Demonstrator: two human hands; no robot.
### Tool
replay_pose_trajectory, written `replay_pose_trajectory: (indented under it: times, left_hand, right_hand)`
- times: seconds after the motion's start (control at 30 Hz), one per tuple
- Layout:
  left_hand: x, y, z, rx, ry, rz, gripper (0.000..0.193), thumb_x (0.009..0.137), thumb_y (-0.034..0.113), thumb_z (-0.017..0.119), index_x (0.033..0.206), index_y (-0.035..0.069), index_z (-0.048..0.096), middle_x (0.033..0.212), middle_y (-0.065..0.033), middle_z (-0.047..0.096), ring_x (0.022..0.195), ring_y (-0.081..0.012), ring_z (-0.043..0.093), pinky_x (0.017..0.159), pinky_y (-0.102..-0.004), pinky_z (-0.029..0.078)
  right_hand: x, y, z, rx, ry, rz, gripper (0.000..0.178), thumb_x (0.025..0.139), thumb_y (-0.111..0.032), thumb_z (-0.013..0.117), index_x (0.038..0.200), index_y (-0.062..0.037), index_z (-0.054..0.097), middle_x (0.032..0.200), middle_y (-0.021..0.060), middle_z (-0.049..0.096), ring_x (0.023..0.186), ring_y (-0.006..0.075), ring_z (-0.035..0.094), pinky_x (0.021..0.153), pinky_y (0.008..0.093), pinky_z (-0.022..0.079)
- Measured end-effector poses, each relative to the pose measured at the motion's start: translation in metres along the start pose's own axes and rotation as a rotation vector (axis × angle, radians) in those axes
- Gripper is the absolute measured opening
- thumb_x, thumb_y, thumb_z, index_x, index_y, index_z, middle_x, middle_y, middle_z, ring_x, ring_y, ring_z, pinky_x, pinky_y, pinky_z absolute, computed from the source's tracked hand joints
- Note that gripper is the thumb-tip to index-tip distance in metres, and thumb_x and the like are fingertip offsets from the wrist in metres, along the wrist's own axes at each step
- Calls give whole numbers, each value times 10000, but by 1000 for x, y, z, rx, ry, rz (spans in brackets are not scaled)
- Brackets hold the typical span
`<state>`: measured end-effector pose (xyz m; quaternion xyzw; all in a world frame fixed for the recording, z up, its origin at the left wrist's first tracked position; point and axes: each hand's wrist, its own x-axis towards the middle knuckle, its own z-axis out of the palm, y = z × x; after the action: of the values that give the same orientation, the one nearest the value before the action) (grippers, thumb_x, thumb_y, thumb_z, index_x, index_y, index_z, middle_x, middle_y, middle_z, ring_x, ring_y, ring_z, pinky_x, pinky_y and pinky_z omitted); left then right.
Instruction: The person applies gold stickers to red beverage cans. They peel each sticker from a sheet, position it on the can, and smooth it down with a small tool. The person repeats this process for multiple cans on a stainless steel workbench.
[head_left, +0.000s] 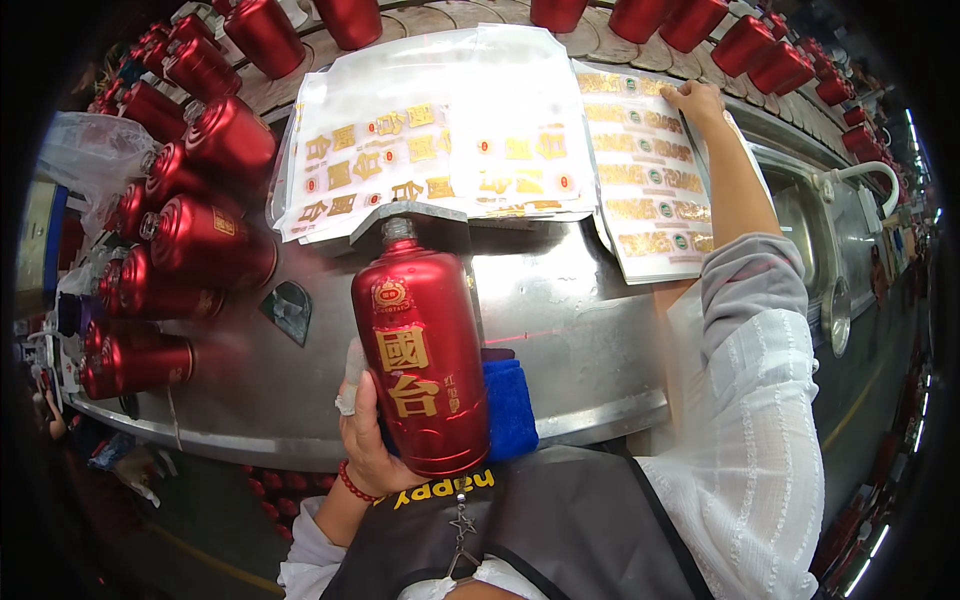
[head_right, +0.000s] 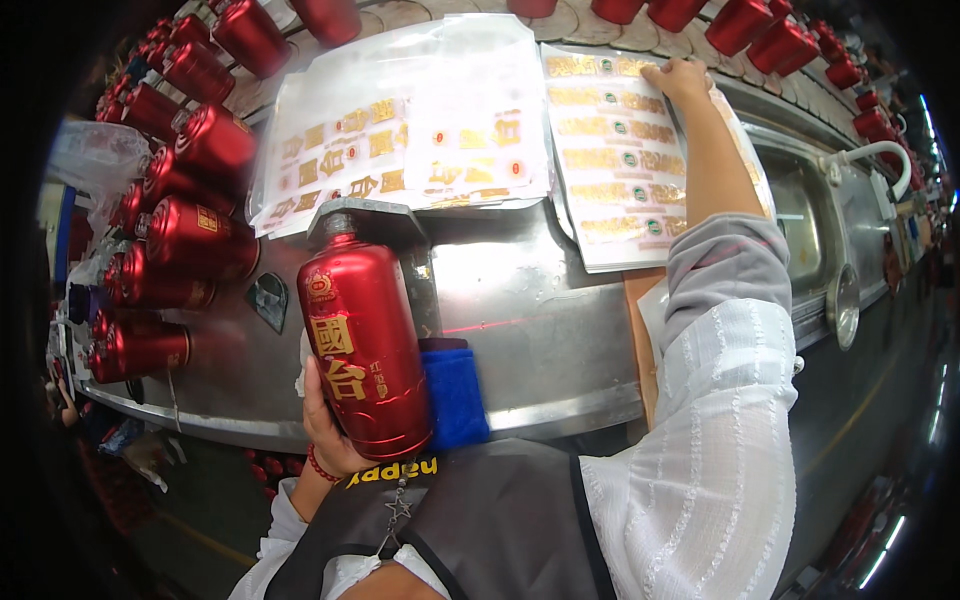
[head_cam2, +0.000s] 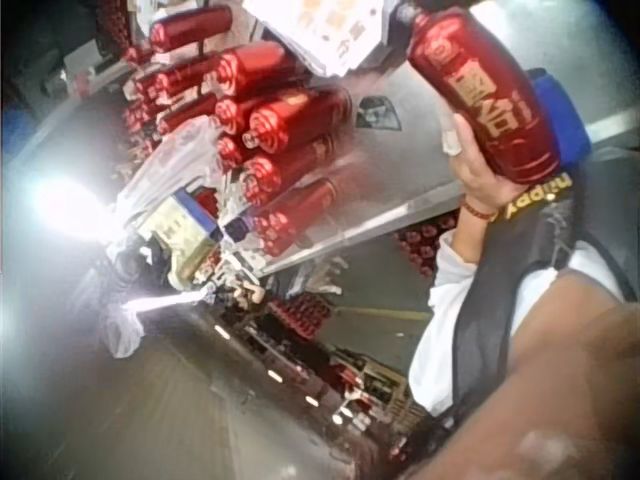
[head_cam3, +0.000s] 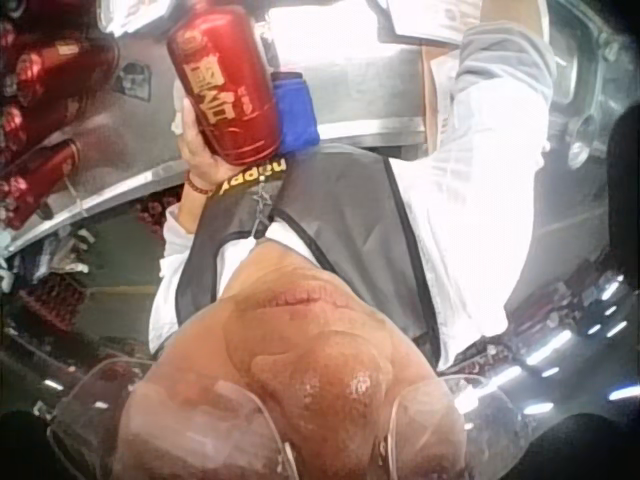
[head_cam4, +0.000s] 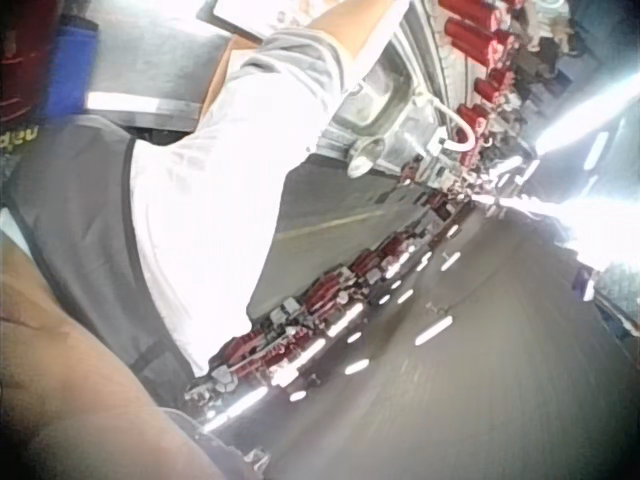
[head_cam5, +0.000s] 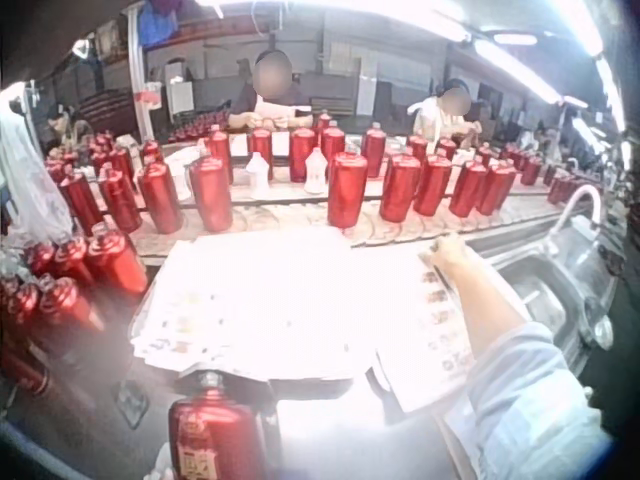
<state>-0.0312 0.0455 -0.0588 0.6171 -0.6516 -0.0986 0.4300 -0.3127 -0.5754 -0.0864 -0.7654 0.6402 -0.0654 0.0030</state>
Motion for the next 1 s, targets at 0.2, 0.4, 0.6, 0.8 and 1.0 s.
replay_pose_trajectory:
  times: [0.2, 0.4, 0.6, 0.8, 1.0]
  left_hand:
    - [1, 1, 0, 4, 4, -3, 1202, 720, 229, 917, 1545, -112, 112, 1439, -307, 482, 1236, -354, 609, 1031, -419, 497]
    - [4, 3, 1, 27, 32, -4, 1229, 698, 253, 936, 1547, -109, 125, 1437, -291, 491, 1218, -350, 617, 1029, -407, 497]
    - [1, 5, 1, -41, 28, 13, 1246, 691, 277, 942, 1554, -98, 125, 1428, -265, 511, 1228, -329, 609, 1036, -397, 486]
    - [3, 7, 0, -19, 49, 3, 1214, 707, 294, 930, 1557, -91, 155, 1416, -239, 533, 1215, -310, 619, 1029, -386, 488]
    - [-4, 0, 2, -67, 38, -18, 1192, 757, 497, 844, 1547, -98, 179, 1449, -265, 487, 1287, -348, 552, 1080, -431, 432]
  right_hand:
    - [18, 14, 4, 205, -86, 93, 585, 718, -602, 760, 1062, -129, 757, 1243, 223, 637, 1243, 366, 549, 1051, 446, 429]
    - [-2, 19, -8, 20, 213, -91, 397, 825, -438, 683, 1035, -108, 752, 1044, 193, 720, 1022, 362, 669, 928, 430, 512]
    - [-59, 57, -65, 262, -75, 54, 362, 839, -325, 643, 1045, -45, 741, 1069, 213, 722, 974, 404, 679, 904, 451, 524]
    - [-116, 49, -34, -258, 68, 123, 368, 925, -262, 531, 1210, -123, 717, 1339, 165, 593, 1297, 403, 505, 1028, 528, 467]
    - [-89, 28, -92, -219, 212, -382, 280, 902, -298, 602, 984, -59, 722, 1116, 242, 631, 1053, 455, 601, 930, 530, 500]
